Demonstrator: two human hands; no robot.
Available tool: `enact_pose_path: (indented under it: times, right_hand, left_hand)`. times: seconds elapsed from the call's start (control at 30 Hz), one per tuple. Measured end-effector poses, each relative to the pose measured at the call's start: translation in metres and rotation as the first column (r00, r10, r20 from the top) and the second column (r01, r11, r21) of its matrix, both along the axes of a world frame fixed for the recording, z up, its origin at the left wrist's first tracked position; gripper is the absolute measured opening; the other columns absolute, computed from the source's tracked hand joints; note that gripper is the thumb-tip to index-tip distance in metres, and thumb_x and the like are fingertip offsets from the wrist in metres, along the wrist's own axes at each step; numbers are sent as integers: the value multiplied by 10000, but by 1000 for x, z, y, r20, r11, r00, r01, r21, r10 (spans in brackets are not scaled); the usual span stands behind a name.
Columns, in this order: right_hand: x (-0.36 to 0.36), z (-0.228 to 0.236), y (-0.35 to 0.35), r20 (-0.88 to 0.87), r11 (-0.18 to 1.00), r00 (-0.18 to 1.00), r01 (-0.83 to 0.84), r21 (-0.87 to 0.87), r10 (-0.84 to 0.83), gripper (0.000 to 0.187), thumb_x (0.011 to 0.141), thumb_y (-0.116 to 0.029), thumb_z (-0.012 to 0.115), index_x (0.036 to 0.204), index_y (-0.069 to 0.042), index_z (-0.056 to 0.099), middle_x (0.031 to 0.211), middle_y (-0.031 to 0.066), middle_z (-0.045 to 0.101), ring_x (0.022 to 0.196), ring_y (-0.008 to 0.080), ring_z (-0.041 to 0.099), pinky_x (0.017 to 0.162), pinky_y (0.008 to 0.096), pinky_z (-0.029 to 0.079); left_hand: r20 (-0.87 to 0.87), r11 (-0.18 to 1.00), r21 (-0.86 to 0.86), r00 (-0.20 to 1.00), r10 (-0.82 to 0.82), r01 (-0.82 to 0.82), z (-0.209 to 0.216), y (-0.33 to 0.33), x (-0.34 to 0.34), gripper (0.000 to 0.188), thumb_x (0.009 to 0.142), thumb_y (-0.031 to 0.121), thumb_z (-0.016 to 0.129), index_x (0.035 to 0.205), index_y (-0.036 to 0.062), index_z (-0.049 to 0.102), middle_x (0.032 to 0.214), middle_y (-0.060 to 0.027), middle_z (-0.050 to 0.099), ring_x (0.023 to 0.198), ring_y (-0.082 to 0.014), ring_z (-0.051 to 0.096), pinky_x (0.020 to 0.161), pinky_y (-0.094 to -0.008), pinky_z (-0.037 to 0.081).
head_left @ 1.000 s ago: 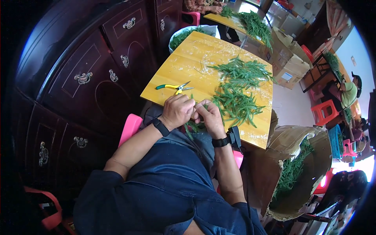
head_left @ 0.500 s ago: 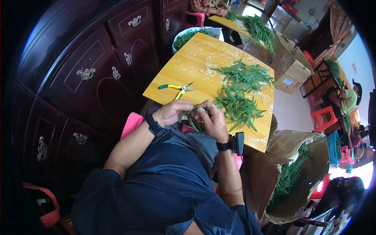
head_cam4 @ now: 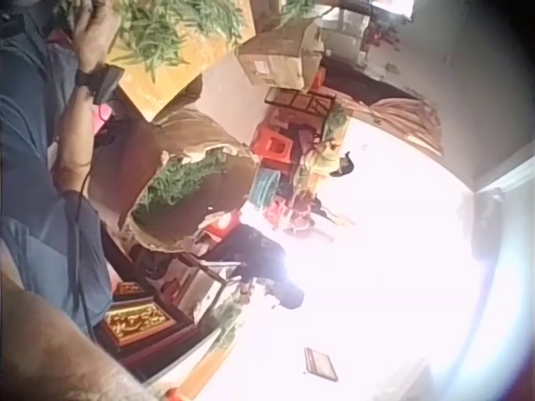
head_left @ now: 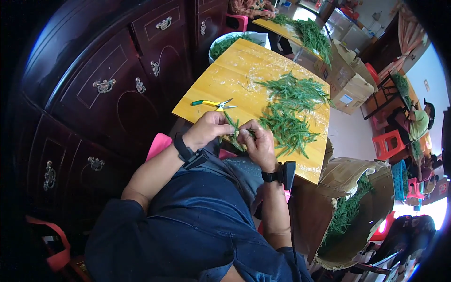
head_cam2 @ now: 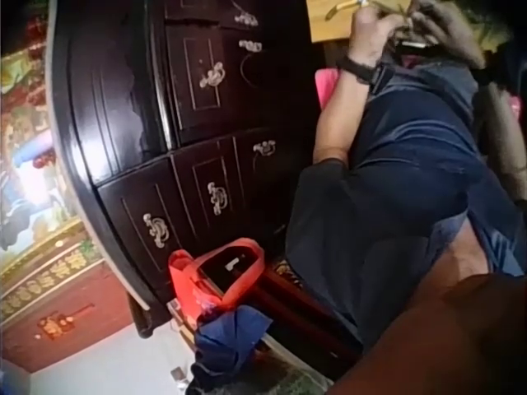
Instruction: The person picks up a branch by hand, trims small stems from it using shears, and then wraps the trimmed stems around a wire by hand.
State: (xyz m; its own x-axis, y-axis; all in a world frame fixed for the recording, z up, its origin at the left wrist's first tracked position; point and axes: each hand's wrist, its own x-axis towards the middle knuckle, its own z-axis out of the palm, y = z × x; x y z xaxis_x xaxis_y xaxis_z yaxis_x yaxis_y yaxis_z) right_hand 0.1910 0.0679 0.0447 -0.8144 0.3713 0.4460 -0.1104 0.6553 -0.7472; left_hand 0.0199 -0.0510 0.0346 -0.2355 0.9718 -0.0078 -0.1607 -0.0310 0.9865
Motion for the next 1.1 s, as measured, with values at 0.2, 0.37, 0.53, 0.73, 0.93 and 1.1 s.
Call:
enact_pose_path:
  times: [0.2, 0.37, 0.53, 0.73, 0.93, 1.1]
  right_hand:
    - [-7, -18, 1, -57, 620, 993, -108, -777, 101, 148, 1001, -167, 562, 941, -33, 581, 723, 42, 640, 627, 124, 619, 624, 272, 506]
    - [-5, -17, 2, -149, 440, 980, -191, -878, 129, 166, 1008, -215, 572, 979, -53, 560, 739, 35, 611, 631, 122, 567, 648, 245, 466]
    - [4, 4, 3, -148, 612, 977, -212, -762, 153, 161, 1011, -201, 573, 999, -41, 560, 747, 38, 613, 680, 115, 585, 672, 255, 476]
    - [14, 16, 2, -117, 717, 943, -315, -622, 312, 118, 1020, -132, 550, 983, -22, 570, 769, 27, 636, 707, 83, 588, 668, 236, 488]
    - [20, 23, 1, -45, 761, 922, -345, -550, 385, 115, 1018, -135, 556, 976, -30, 577, 763, 12, 632, 704, 72, 578, 657, 230, 482]
    - [22, 25, 0, -26, 755, 911, -358, -549, 412, 107, 1005, -132, 577, 965, -33, 583, 757, 8, 633, 692, 70, 578, 638, 228, 483]
  left_hand:
    - [-305, 986, 119, 941, 145, -114, 10, -4, 12, 83, 897, 54, 642, 968, 13, 641, 936, -48, 672, 862, -153, 635, 893, -325, 496]
    - [-407, 964, 237, 889, 210, -120, 14, -5, 15, 71, 898, 79, 639, 929, 16, 628, 897, -66, 664, 835, -177, 637, 872, -336, 500]
    - [247, 992, 123, 967, -65, 35, 6, -6, 7, 151, 925, 141, 627, 972, 0, 647, 911, -89, 674, 828, -187, 645, 849, -335, 510]
    - [507, 922, 115, 776, -375, 370, 7, -5, 8, 337, 932, 264, 650, 1059, -48, 669, 987, -155, 698, 814, -182, 657, 793, -294, 526]
    - [551, 843, 136, 667, -501, 520, 3, -5, 5, 344, 881, 223, 713, 1078, -57, 685, 997, -156, 714, 755, -155, 667, 722, -241, 534]
    - [471, 802, 75, 688, -552, 592, 6, -3, 5, 296, 864, 178, 699, 1073, -31, 682, 1021, -123, 713, 735, -125, 630, 694, -237, 505]
